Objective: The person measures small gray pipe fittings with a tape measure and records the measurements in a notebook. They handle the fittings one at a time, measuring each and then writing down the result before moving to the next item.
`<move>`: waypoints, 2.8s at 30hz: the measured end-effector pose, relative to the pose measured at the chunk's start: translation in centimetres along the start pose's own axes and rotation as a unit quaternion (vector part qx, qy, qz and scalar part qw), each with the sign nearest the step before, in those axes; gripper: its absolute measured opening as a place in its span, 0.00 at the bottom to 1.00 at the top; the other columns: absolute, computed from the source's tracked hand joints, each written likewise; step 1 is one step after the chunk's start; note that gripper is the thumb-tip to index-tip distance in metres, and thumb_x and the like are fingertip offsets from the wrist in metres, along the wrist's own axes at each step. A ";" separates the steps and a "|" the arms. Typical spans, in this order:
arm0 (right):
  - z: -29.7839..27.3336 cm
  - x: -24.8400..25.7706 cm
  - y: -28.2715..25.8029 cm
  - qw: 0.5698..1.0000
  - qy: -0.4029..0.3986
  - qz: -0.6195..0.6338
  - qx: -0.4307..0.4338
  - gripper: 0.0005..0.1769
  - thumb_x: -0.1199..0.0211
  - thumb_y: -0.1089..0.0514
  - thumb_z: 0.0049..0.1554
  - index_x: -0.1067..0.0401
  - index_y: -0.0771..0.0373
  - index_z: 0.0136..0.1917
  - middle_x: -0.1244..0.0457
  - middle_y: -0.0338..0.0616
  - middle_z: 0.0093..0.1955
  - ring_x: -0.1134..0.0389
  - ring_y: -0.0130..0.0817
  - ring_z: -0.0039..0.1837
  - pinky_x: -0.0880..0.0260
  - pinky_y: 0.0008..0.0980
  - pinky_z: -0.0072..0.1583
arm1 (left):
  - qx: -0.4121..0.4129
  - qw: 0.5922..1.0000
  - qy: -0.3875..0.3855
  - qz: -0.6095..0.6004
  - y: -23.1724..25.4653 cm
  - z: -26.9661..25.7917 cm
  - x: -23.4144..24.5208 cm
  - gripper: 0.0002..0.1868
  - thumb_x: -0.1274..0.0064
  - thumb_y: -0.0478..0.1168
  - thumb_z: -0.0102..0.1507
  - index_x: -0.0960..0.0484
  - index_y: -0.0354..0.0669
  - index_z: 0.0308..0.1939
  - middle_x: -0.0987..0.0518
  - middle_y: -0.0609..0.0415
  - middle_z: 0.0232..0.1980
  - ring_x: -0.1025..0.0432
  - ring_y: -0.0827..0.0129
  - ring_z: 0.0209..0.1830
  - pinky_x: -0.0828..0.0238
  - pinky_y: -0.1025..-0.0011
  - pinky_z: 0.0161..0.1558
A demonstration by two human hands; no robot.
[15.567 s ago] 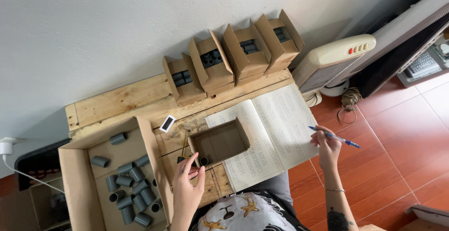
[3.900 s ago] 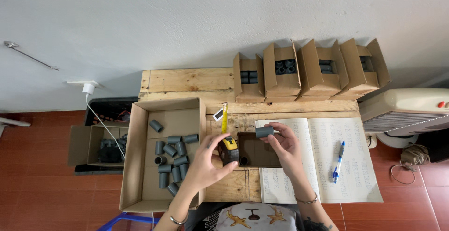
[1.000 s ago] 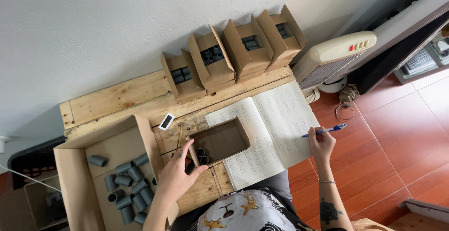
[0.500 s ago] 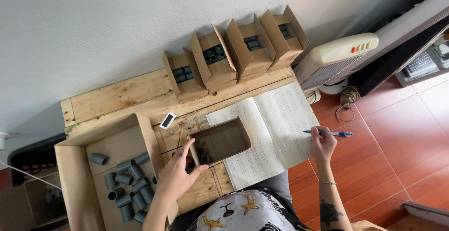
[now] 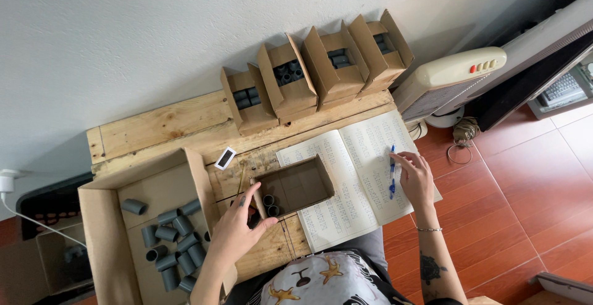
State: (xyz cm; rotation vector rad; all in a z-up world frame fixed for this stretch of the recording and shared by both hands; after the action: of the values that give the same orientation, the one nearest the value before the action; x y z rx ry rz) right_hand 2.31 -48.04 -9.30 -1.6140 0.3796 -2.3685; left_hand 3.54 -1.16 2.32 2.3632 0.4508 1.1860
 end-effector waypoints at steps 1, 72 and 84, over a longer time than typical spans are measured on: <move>0.0 0.0 0.0 1.000 0.000 0.000 0.000 0.25 0.46 0.73 0.61 0.22 0.51 0.64 0.33 0.42 0.59 0.33 0.43 0.57 0.30 0.47 0.61 | 0.000 1.000 0.000 0.000 -0.1 0.1 -0.1 0.47 0.46 0.66 0.61 0.52 0.70 0.78 0.34 0.54 0.73 0.35 0.72 0.17 0.29 0.71 0.21; 7.5 1.7 -31.4 0.906 -0.116 0.407 0.019 0.20 0.24 0.66 0.49 0.21 0.60 0.56 0.29 0.45 0.53 0.25 0.42 0.55 0.23 0.38 0.57 | 0.094 0.987 0.007 0.132 -1.9 0.8 -2.0 0.32 0.38 0.49 0.60 0.26 0.31 0.60 0.36 0.32 0.59 0.28 0.35 0.55 0.20 0.52 0.41; 7.7 0.5 -29.5 0.907 -0.053 0.418 -0.010 0.18 0.28 0.65 0.53 0.26 0.61 0.57 0.29 0.41 0.58 0.27 0.28 0.55 0.25 0.24 0.59 | -0.233 0.944 0.044 -0.230 3.9 -5.3 6.6 0.44 0.50 0.52 0.55 0.42 0.54 0.76 0.33 0.47 0.76 0.36 0.52 0.72 0.36 0.52 0.65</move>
State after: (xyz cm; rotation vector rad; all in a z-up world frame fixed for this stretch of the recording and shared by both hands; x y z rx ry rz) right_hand 7.62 -21.19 4.21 -1.2145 0.8663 -1.6146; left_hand 3.33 0.03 11.57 1.6889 0.6298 1.0365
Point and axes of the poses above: each hand's wrist, its own z-axis towards the middle knuckle, its own x-axis out of the back of the hand, y = z × x, the point moved 4 cm from there along z, towards the middle knuckle
